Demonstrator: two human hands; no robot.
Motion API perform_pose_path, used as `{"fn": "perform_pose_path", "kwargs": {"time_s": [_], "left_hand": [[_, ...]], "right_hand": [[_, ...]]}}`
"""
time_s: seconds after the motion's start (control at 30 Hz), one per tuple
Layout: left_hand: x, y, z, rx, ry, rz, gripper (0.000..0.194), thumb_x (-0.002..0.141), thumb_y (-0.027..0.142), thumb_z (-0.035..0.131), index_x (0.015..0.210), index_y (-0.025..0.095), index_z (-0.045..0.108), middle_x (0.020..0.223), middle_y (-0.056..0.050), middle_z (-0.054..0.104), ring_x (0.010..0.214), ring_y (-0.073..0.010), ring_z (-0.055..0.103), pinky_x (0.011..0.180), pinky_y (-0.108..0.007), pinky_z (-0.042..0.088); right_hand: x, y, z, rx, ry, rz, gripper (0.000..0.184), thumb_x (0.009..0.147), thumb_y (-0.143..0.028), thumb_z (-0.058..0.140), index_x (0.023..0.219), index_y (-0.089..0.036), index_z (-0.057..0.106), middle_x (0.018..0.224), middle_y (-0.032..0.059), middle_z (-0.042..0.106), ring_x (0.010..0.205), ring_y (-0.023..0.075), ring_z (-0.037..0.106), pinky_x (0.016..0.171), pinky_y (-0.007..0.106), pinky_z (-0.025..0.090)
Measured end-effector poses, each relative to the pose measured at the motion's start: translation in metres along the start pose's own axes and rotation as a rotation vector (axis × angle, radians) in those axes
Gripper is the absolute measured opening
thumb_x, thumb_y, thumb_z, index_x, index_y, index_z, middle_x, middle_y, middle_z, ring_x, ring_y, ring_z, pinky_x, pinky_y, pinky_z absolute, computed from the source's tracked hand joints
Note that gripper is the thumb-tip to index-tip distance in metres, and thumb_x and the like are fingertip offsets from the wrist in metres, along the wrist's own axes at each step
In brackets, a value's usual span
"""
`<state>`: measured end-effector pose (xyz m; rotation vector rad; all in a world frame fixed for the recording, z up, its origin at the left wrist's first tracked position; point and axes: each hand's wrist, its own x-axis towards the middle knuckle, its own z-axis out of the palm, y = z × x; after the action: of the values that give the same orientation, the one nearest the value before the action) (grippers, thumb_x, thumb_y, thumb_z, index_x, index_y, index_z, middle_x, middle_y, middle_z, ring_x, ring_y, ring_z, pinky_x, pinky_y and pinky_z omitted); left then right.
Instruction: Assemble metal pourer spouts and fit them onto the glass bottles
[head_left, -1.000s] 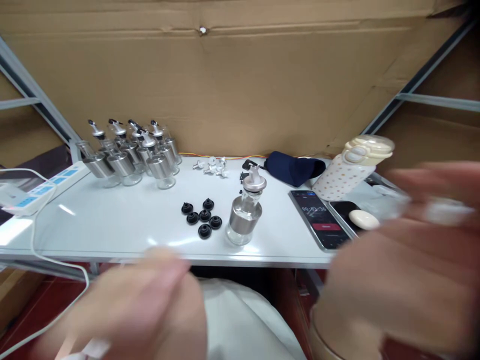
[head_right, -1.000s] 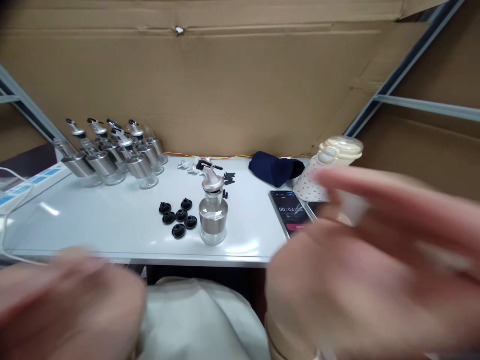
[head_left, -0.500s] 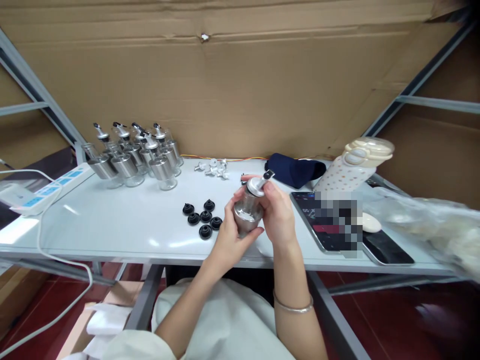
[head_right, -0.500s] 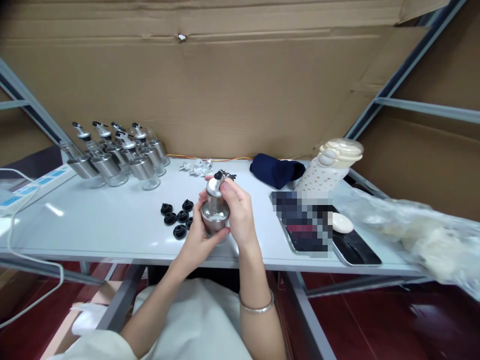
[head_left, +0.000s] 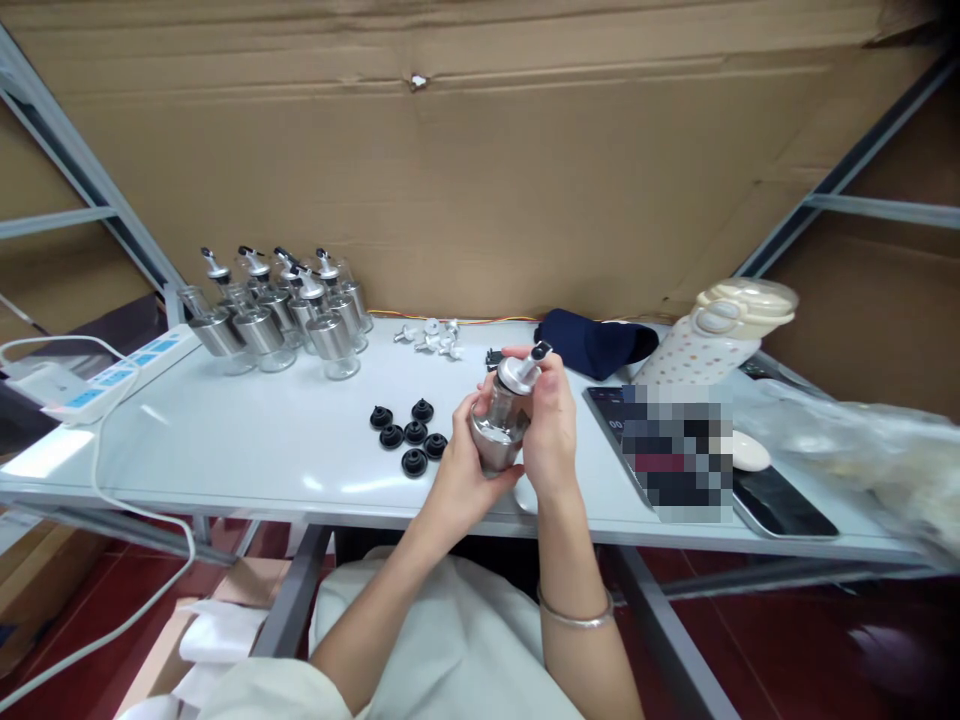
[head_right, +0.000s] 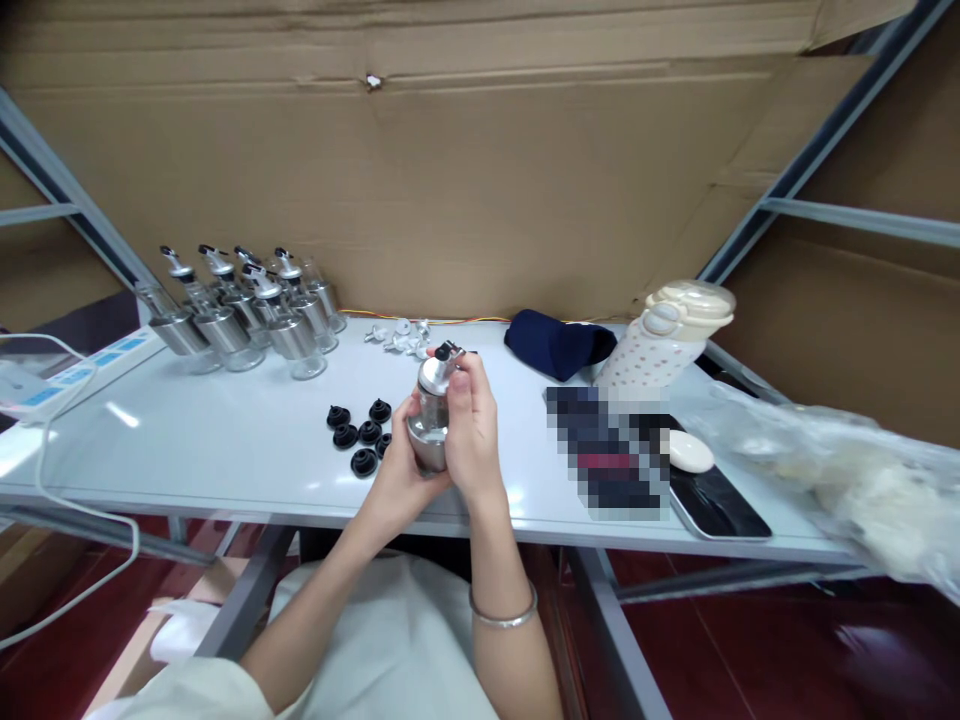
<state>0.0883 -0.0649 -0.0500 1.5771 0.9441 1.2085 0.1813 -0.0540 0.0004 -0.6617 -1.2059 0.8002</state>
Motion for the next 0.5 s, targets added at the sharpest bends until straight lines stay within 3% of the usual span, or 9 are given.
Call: {"fn": "perform_pose_path", "kwargs": {"time_s": [0.17,0.33,0.5], "left_hand": [[0.0020,0.0003,-0.0006,0.009,-0.021,-0.014,0.084,0.067,0.015,0.075,0.134,0.021,0.026,0.143,-0.017,0.043,0.128,-0.0286,0.050,0.104,-0.041,0.042],[0.0019,-0.0008,-0.0002,0.001,-0.022,-0.018,0.080,0.067,0.015,0.074,0.131,0.020,0.026,0.139,-0.017,0.047,0.123,-0.0277,0.054,0.100,-0.040,0.044],[0.0012,-0.0003,-0.0003,-0.003,-0.030,-0.046,0.079,0.067,0.015,0.073,0.131,0.020,0.026,0.134,-0.015,0.050,0.114,-0.0266,0.058,0.095,-0.039,0.046]], "right_hand": [[-0.0008,0.0062,-0.0026,-0.058,0.024,-0.035,0.034,0.086,-0.056,0.058,0.103,-0.027,0.055,0.075,-0.0026,0.063,0.061,0.0141,0.063,0.062,0.028,0.051],[0.0021,0.0067,-0.0030,-0.140,0.065,-0.053,0.027,0.090,-0.049,0.054,0.101,-0.026,0.059,0.067,-0.0044,0.060,0.056,0.0130,0.062,0.056,0.026,0.049],[0.0057,0.0025,-0.0027,-0.085,0.045,-0.043,0.021,0.089,-0.043,0.054,0.095,-0.024,0.062,0.065,-0.0045,0.060,0.054,0.0119,0.060,0.053,0.024,0.049]]}}
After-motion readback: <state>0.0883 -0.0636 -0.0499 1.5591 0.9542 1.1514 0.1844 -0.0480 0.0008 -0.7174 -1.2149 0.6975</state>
